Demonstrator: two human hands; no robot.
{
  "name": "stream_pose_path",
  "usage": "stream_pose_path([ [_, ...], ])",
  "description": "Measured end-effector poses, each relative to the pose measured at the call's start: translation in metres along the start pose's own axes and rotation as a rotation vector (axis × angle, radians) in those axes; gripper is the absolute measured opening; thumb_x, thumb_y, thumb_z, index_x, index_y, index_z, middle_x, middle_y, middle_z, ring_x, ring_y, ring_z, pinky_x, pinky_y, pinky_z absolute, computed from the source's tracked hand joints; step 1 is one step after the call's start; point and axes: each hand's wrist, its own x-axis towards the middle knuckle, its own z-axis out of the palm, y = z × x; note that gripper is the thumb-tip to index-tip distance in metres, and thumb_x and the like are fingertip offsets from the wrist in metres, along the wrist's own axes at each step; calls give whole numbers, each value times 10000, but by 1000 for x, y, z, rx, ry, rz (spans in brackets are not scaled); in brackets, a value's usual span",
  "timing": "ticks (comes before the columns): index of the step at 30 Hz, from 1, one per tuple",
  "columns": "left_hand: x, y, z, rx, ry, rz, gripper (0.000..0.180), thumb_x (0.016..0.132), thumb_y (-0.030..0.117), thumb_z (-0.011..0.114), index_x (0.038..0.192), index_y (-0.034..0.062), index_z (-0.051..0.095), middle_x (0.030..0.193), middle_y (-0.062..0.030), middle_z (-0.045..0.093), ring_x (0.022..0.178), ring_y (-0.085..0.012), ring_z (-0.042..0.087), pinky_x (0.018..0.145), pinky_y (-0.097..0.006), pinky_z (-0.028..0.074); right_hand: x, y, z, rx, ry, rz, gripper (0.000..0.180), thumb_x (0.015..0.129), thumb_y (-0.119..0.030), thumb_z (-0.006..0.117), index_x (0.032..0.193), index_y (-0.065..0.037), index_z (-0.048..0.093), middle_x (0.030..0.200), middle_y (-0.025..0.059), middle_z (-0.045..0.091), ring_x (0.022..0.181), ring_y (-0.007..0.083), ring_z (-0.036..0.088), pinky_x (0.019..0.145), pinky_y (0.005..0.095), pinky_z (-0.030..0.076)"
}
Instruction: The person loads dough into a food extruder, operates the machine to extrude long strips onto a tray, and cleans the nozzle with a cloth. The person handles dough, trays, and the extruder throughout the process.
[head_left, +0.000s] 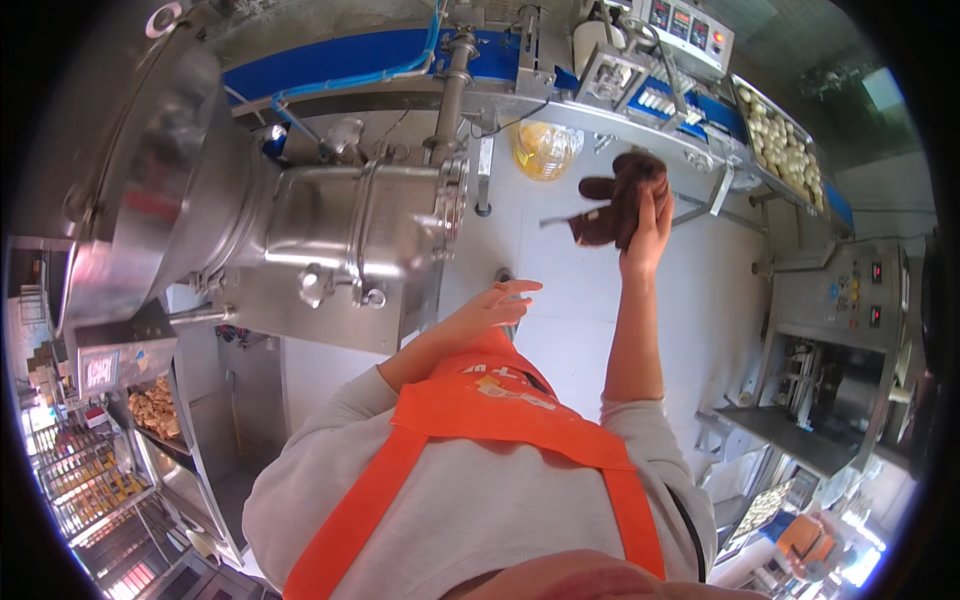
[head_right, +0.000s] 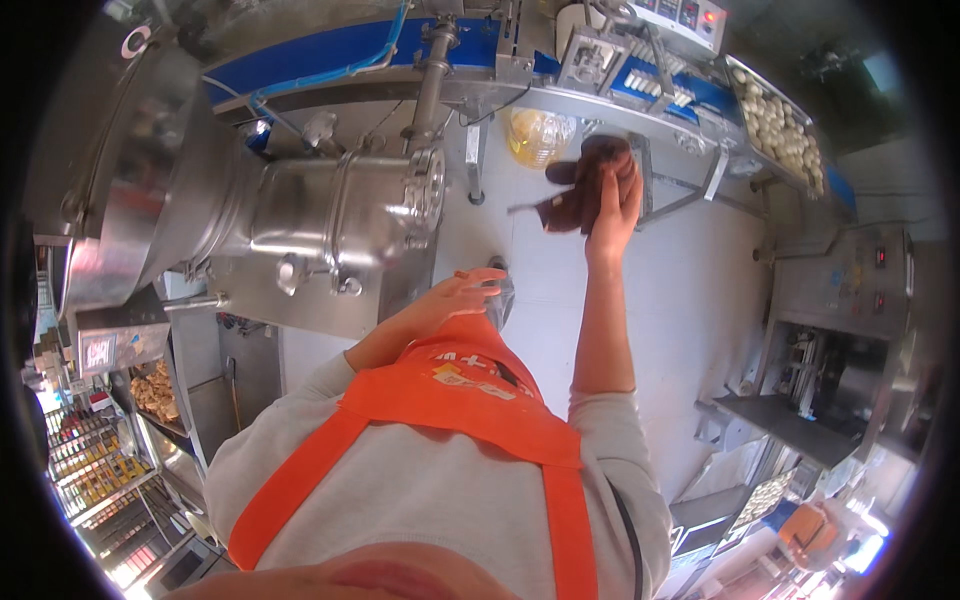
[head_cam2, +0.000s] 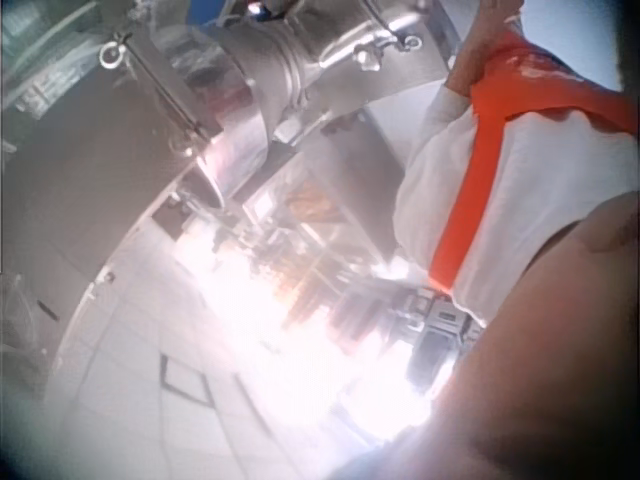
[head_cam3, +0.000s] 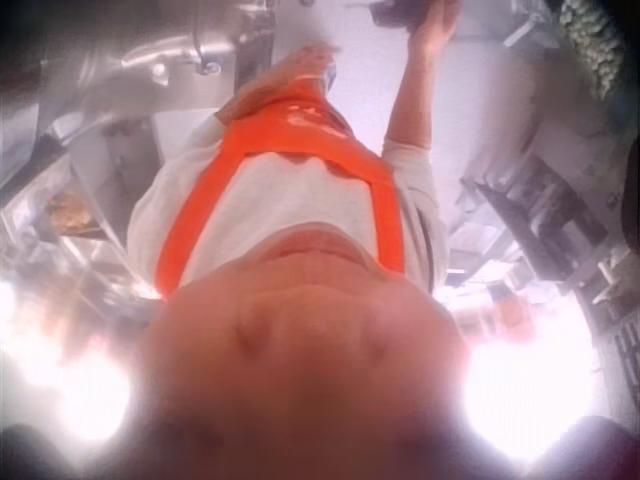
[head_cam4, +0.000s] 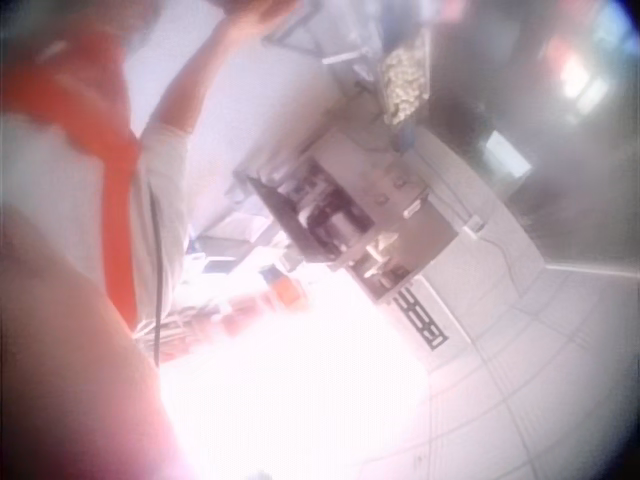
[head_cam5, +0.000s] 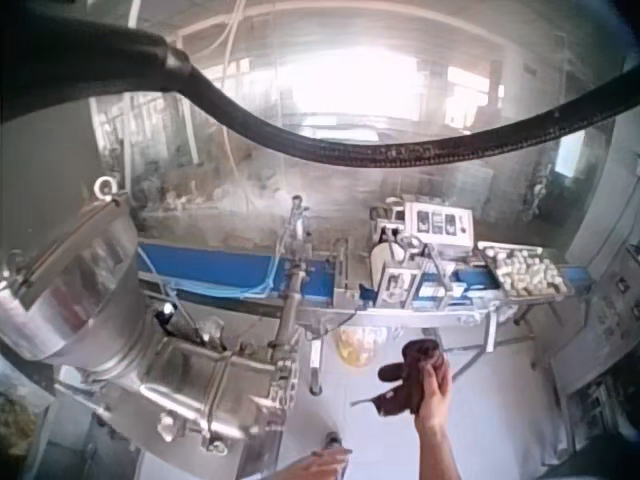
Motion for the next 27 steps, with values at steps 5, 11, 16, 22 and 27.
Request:
stream_pose_path([
  [5,59,64,-35,-120,15,192,488,939,135,542,1396,20,413,1472,-108,377,1367,-268,383,1081,-392,357,170,12,89,11,-148,-73,400,940,-155,614,1296,-20,488,1251,67,566,1140,146,525,986,285,402],
  [11,47,202,-74,-115,77,490,707,853,443,617,1334,-55,475,1450,-191,416,1288,-338,478,1079,-434,362,381,45,227,-482,-230,-456,377,910,-193,639,1246,-43,557,1088,118,650,997,208,605,898,325,478],
  [16,23,220,-134,-122,297,936,699,853,393,683,1412,79,404,1252,-233,578,1109,-358,570,884,-503,449,524,185,363,-506,-756,-228,406,878,-221,672,1233,-60,561,1081,148,643,1008,234,603,894,348,470],
  [22,9,248,-175,-274,762,1149,740,748,328,808,1369,158,445,1313,-94,482,1028,-224,481,897,-466,385,545,409,393,-1149,-1546,-155,507,875,-242,676,1341,-128,511,1264,108,545,1121,266,543,934,358,467],
  [27,32,288,-200,-310,1003,1057,770,767,289,782,1408,107,396,1384,-162,424,1187,-330,460,1005,-556,348,511,465,378,-975,-1772,-590,604,752,-107,724,1301,-279,539,1429,58,362,1192,390,456,885,468,504],
])
